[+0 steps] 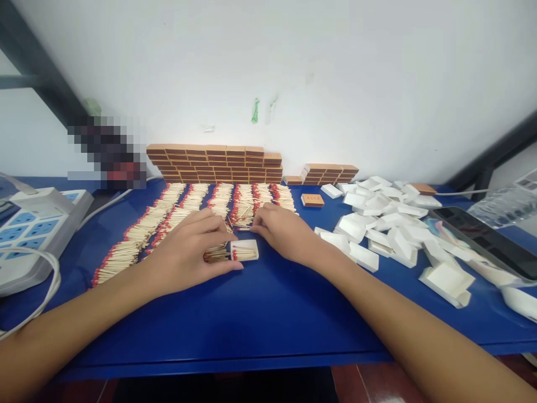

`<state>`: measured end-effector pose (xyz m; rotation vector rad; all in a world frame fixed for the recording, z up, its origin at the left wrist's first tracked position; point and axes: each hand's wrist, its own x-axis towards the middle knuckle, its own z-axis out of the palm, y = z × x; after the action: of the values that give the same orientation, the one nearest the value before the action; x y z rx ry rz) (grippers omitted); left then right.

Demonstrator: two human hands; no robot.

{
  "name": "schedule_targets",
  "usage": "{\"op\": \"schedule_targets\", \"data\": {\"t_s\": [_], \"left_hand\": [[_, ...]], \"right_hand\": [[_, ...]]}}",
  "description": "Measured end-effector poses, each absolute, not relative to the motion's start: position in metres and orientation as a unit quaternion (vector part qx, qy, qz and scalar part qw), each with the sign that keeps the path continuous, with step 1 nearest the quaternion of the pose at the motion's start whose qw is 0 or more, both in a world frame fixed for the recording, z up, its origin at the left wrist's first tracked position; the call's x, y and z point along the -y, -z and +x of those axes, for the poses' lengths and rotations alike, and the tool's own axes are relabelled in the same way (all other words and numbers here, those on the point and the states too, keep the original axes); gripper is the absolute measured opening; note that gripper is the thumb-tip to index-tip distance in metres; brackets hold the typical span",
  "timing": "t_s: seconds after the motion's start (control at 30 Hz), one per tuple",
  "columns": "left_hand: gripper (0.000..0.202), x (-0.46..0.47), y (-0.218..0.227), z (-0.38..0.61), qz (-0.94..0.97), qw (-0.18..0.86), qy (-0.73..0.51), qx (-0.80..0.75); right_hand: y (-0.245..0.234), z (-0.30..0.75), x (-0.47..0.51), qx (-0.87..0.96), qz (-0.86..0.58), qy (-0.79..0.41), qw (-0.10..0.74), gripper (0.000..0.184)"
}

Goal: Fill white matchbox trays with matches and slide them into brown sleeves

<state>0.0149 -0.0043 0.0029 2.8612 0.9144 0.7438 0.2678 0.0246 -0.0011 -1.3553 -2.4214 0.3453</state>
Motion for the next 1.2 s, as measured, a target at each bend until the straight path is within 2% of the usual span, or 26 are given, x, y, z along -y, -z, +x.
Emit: {"op": "schedule_targets", "data": {"t_s": [0.17,0.37,0.57,0.97,1.2], "left_hand": [[0.035,0.003,-0.003,0.015,0.909,0.002,-0.245,-0.337],[0.036,0.002,-0.003,0.015,0.904,-0.004,-0.260,-0.339],[0.036,0.004,-0.002,0.017,0.918,0.031,-0.246,-0.309],[0.033,0.004,-0.003,0.016,0.922,0.045,-0.241,-0.300],[0.033,0.003,-0.002,0.016,0.915,0.029,-0.243,-0.320]], "right_hand": [[-0.011,0.278,-0.016,0.860,-0.448,-0.117,0.214,0.012],[-0.015,0.267,-0.005,0.884,-0.388,-0.168,0.198,0.013],[0.000,0.261,-0.019,0.840,-0.454,-0.134,0.265,0.018],[0.000,0.265,-0.026,0.850,-0.475,-0.134,0.186,0.015],[-0.017,0.285,-0.022,0.852,-0.466,-0.171,0.168,0.028]]}}
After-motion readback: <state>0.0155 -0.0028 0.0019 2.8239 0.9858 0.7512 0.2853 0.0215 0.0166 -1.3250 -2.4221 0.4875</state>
